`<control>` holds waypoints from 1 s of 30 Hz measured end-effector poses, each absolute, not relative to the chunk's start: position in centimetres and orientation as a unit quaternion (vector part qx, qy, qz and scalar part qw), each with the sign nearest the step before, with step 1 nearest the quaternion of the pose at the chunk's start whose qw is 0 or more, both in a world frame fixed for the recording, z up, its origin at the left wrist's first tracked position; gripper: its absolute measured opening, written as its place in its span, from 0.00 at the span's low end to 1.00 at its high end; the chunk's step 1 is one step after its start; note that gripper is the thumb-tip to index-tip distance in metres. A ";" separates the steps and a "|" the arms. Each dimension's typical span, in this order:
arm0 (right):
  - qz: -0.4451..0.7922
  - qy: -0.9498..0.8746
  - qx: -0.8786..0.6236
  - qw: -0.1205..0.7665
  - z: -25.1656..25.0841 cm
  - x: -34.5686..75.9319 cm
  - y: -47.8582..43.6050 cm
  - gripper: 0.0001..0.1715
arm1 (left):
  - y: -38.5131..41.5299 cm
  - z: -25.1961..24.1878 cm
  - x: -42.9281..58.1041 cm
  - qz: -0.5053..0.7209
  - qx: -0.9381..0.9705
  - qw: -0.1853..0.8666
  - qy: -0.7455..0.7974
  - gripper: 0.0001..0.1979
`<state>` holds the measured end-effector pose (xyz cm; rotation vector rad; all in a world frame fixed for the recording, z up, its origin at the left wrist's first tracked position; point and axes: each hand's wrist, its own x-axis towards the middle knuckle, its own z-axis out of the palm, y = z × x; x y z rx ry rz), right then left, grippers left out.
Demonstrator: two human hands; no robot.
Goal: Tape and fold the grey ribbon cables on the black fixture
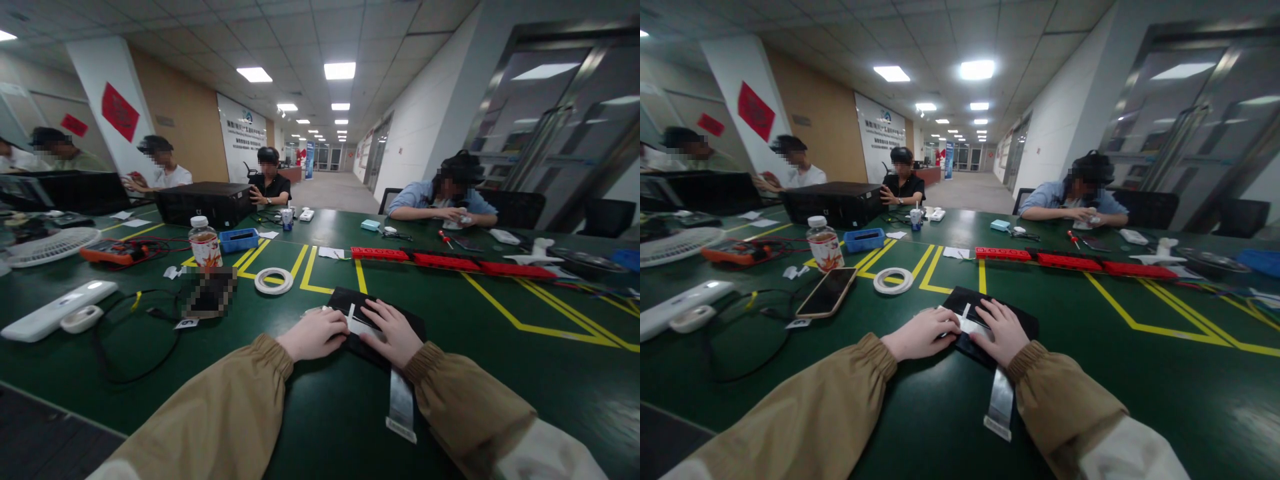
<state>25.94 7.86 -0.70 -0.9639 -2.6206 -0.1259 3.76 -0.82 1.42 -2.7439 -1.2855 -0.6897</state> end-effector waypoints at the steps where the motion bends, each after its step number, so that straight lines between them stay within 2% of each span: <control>1: -0.051 -0.924 -0.337 0.173 -0.7 26.0 7.6 0.34 | -0.9 1.4 3.8 -0.223 -0.885 0.013 -0.409 0.08; 8: -0.055 -0.913 -0.390 0.107 1.0 25.7 5.2 0.35 | -1.0 1.6 3.8 -0.225 -0.889 -0.004 -0.400 0.09; 16: -0.017 -0.906 -0.418 0.058 1.9 25.4 4.4 0.51 | -0.7 1.3 3.8 -0.224 -0.896 -0.009 -0.383 0.10; 30: -0.025 -0.882 -0.465 0.072 2.0 26.9 5.9 0.49 | -0.9 1.3 3.9 -0.219 -0.902 0.019 -0.371 0.11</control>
